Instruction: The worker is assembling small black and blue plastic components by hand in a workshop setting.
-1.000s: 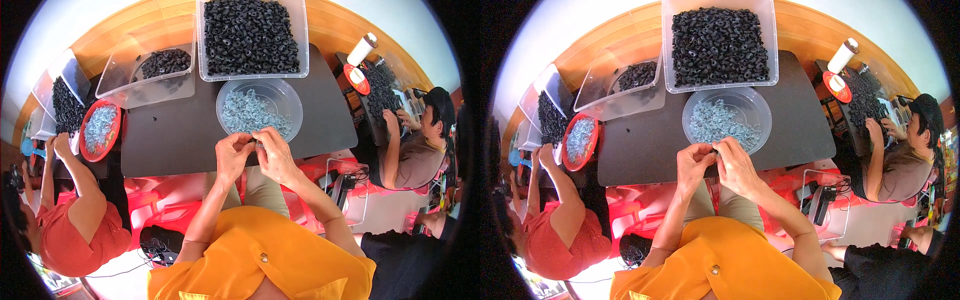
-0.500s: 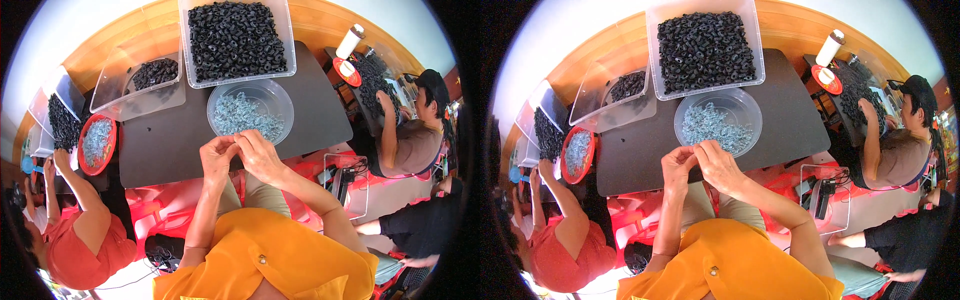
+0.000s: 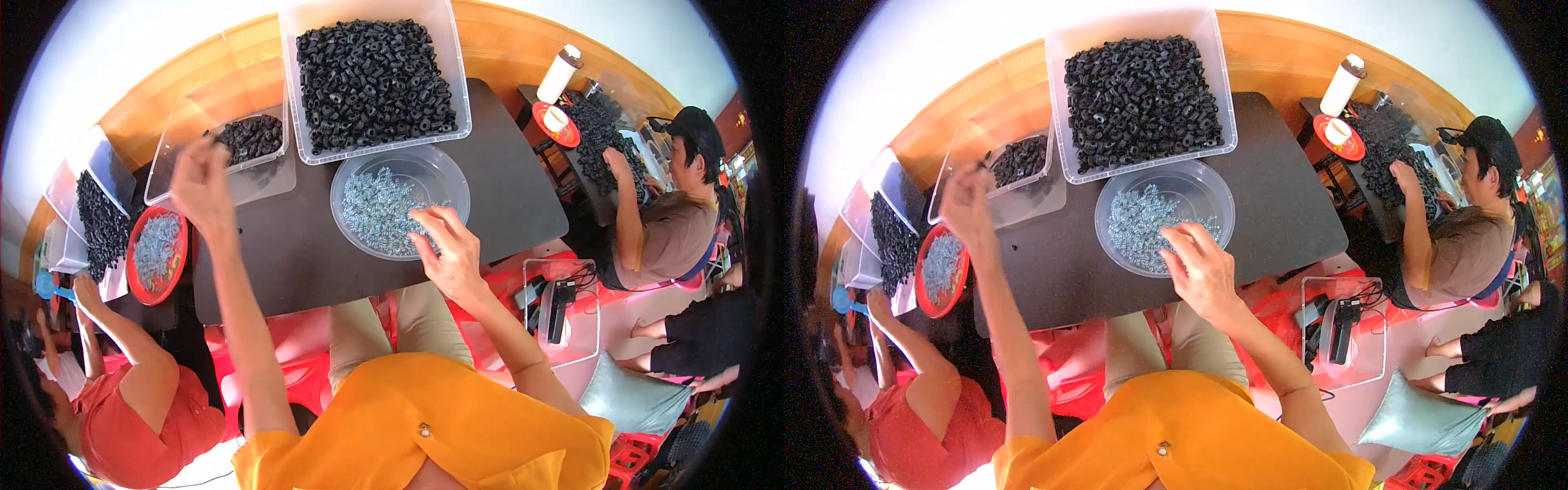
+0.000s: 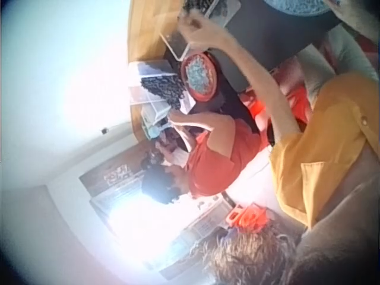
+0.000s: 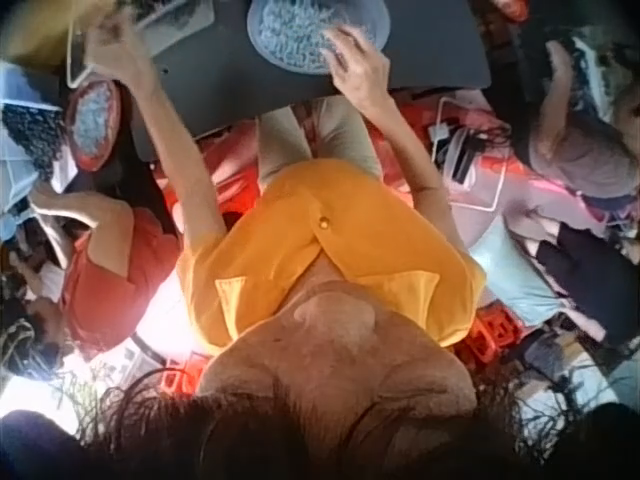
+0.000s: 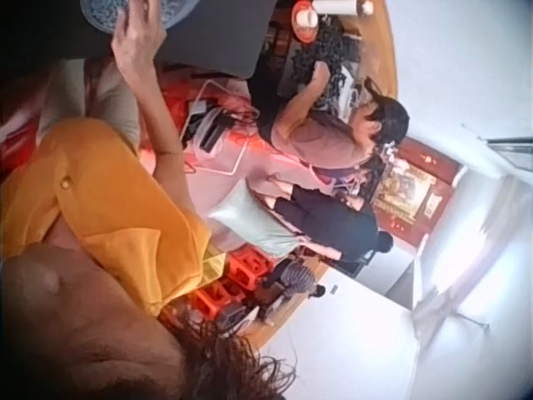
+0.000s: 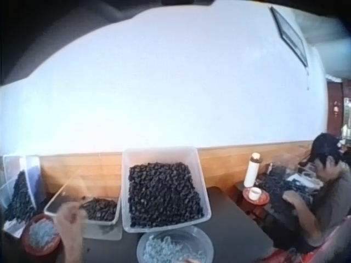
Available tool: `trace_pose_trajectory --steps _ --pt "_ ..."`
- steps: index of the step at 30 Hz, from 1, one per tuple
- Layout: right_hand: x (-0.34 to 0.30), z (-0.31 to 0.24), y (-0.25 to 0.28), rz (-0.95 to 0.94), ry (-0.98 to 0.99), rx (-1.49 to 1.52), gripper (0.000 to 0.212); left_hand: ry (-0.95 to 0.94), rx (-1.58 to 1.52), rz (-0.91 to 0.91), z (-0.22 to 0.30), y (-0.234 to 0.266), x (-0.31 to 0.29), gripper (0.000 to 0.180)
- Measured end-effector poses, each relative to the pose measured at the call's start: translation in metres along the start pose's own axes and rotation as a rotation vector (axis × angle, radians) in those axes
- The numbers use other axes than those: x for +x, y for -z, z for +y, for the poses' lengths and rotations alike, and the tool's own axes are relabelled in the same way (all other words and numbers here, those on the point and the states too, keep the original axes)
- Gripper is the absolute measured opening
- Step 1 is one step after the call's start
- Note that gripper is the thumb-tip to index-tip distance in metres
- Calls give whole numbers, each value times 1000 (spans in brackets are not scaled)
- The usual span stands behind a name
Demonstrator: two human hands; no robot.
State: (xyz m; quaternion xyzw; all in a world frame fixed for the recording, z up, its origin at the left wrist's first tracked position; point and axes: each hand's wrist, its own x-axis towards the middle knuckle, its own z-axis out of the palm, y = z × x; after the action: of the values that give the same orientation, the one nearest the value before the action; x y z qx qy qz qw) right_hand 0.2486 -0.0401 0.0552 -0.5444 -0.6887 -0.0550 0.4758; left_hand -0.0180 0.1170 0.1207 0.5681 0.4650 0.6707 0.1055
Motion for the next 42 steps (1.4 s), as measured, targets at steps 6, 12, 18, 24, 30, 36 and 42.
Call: trace_pose_trajectory --steps 6,12,18,24,30,36,42 --pt "-19 14 8 9 -147 24 18 -319 598 10 -33 -26 39 33" --pt "-25 18 5 14 -123 56 12 -243 74 -533 30 -135 -28 19" --pt "-37 20 9 -27 -151 35 14 -453 243 -702 56 -236 -72 24" --pt "-47 29 33 -13 -211 6 13 -497 310 -719 44 -273 -86 14" --pt "-49 29 36 12 -194 16 12 -532 189 -660 47 -266 -86 16" --pt "-48 26 23 -7 -155 55 11 -212 -91 -598 64 -207 -68 16" --pt "-44 34 25 27 -210 41 10 459 -496 -640 52 -101 -88 14"
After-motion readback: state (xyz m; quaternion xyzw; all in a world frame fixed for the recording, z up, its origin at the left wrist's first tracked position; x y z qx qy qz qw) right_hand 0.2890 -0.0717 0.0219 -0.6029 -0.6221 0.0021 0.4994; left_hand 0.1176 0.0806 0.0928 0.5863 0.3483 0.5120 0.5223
